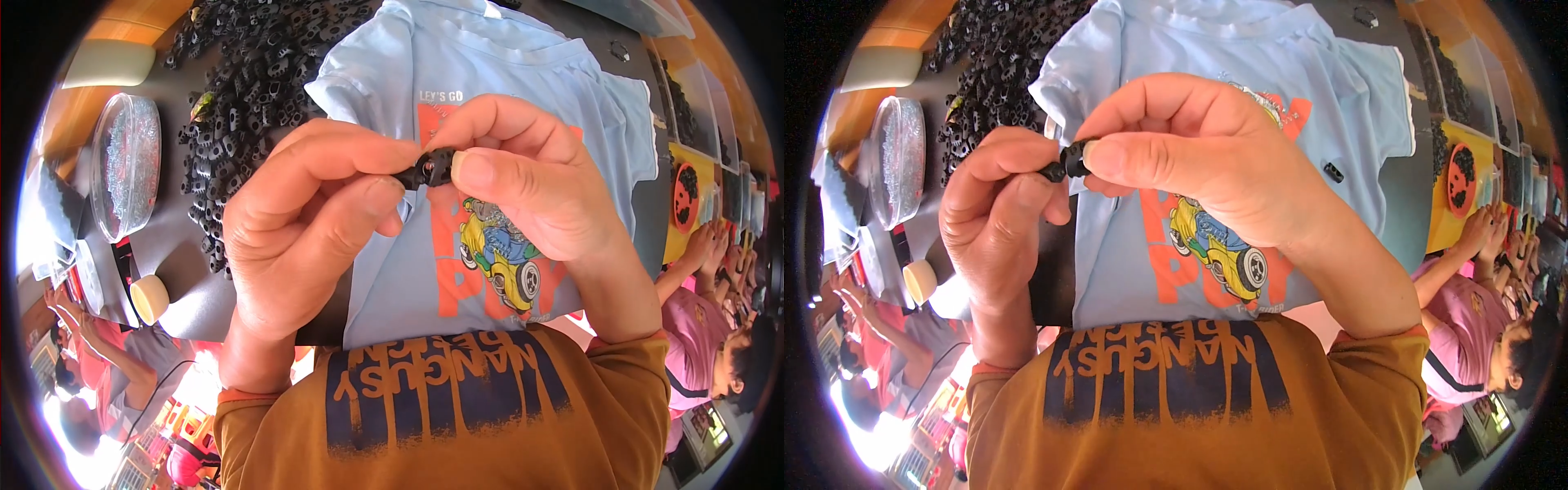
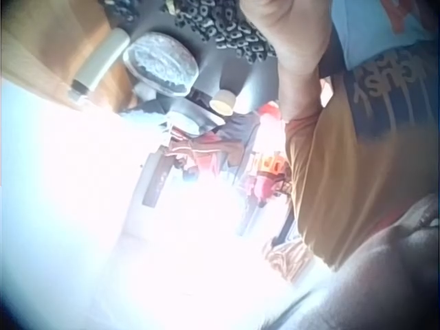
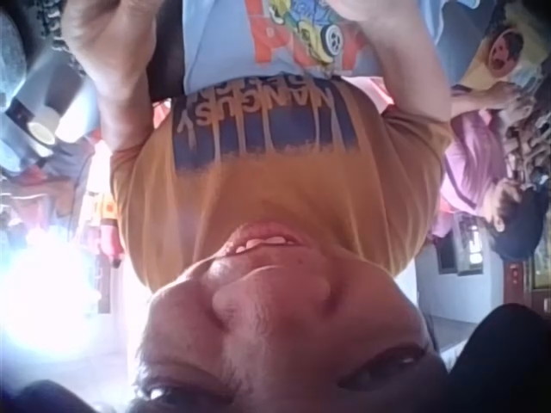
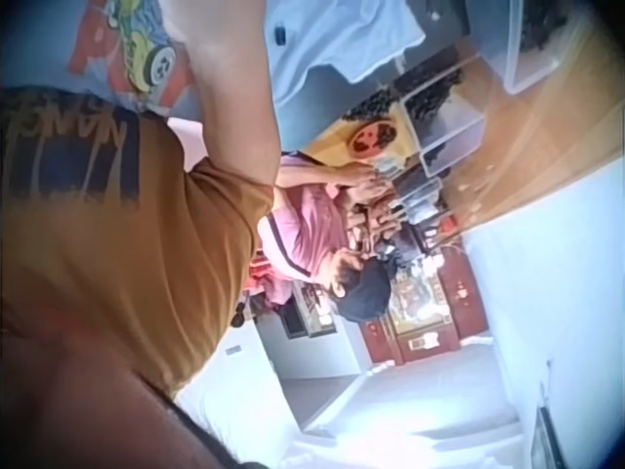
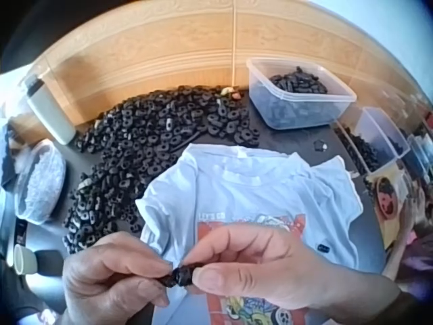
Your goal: Assembling plastic cord locks by manually inserting springs and toggles into the housing.
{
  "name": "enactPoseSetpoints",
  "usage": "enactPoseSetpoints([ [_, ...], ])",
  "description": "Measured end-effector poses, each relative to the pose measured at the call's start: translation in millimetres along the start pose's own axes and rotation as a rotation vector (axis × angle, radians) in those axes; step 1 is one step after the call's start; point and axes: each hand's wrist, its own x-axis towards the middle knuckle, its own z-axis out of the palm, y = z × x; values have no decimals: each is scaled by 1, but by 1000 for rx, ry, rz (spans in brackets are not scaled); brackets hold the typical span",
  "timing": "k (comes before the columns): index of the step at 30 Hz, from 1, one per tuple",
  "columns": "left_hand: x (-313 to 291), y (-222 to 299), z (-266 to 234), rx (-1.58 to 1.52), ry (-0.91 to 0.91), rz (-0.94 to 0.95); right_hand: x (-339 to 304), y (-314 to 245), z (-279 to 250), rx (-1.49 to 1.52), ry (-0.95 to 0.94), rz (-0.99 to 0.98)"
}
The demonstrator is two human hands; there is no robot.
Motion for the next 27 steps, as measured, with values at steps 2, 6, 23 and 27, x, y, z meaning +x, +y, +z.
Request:
enactPoseSetpoints([
  [2, 1, 2, 0, 11, -15, -47, -1, -2, 0, -42, 0, -12],
  [6, 0, 9, 0, -18, 3, -217, -3, -3, 1, -220, 3, -103],
  [23, -2, 2, 0, 422, -67, 76, -5, -1, 2, -580, 12, -248],
  [27, -3, 6, 7, 33, 81, -217, -5, -2, 2, -500, 28, -187],
])
